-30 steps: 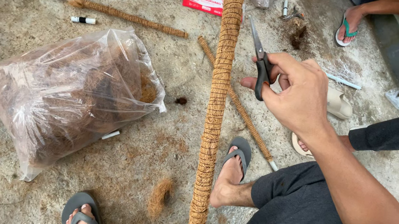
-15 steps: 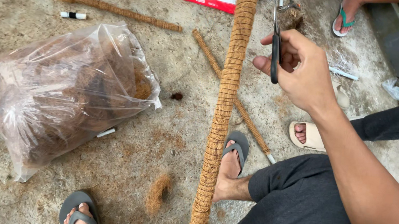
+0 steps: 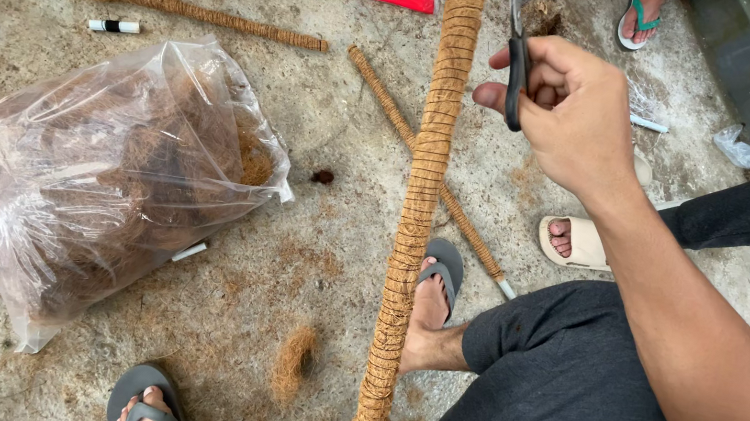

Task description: The person trims the excess rope wrapped around a white PVC pipe using shears. They hold the pipe with one hand and cut the rope with the other, rotating the pipe to trim different sections.

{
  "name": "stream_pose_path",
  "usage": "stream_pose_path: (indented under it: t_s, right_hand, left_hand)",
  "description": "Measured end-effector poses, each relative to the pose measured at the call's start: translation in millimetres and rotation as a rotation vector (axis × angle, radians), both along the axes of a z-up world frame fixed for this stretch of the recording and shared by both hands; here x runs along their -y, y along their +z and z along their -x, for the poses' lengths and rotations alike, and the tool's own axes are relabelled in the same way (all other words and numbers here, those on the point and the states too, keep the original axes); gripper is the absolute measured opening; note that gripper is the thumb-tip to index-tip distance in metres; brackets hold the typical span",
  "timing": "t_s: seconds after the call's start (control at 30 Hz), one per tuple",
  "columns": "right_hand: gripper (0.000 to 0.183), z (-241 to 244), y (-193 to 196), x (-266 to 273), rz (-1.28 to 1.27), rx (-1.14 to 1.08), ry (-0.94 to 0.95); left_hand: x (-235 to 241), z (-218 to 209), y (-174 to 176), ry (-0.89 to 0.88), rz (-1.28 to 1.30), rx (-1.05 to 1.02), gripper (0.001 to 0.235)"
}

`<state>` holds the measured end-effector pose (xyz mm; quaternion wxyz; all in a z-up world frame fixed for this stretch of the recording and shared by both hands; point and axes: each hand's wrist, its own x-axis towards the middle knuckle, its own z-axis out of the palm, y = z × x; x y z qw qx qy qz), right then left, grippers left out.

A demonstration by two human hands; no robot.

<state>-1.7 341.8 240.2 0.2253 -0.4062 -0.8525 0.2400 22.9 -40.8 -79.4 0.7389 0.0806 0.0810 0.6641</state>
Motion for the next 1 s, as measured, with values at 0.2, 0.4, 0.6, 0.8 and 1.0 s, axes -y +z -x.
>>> stream_pose_path:
  t_s: [0.2, 0.4, 0.6, 0.8, 1.0]
  right_hand:
    - [0.037, 2, 1, -2, -0.086, 0.017, 0.022]
    - [0.041, 14, -3, 9, 0.011, 0.198, 0.015]
    - [0.041, 33, -9, 32, -0.031, 0.379, 0.207]
    - [0.043, 31, -26, 59, -0.317, 0.36, 0.681]
    - [0.04, 23, -28, 92, -0.371, 0.516, 0.839]
  left_hand:
    - [-23, 38, 38, 0.251, 0.16, -0.188, 0.033]
    - [-26, 77, 72, 0.256, 0.505, -0.271, 0.051]
    - [-36, 85, 110, 0.408, 0.555, -0.484, 0.058]
    - [-32, 94, 152, 0.597, 0.512, -0.227, 0.052]
    - [-37, 97, 181, 0.634, 0.44, -0.244, 0.052]
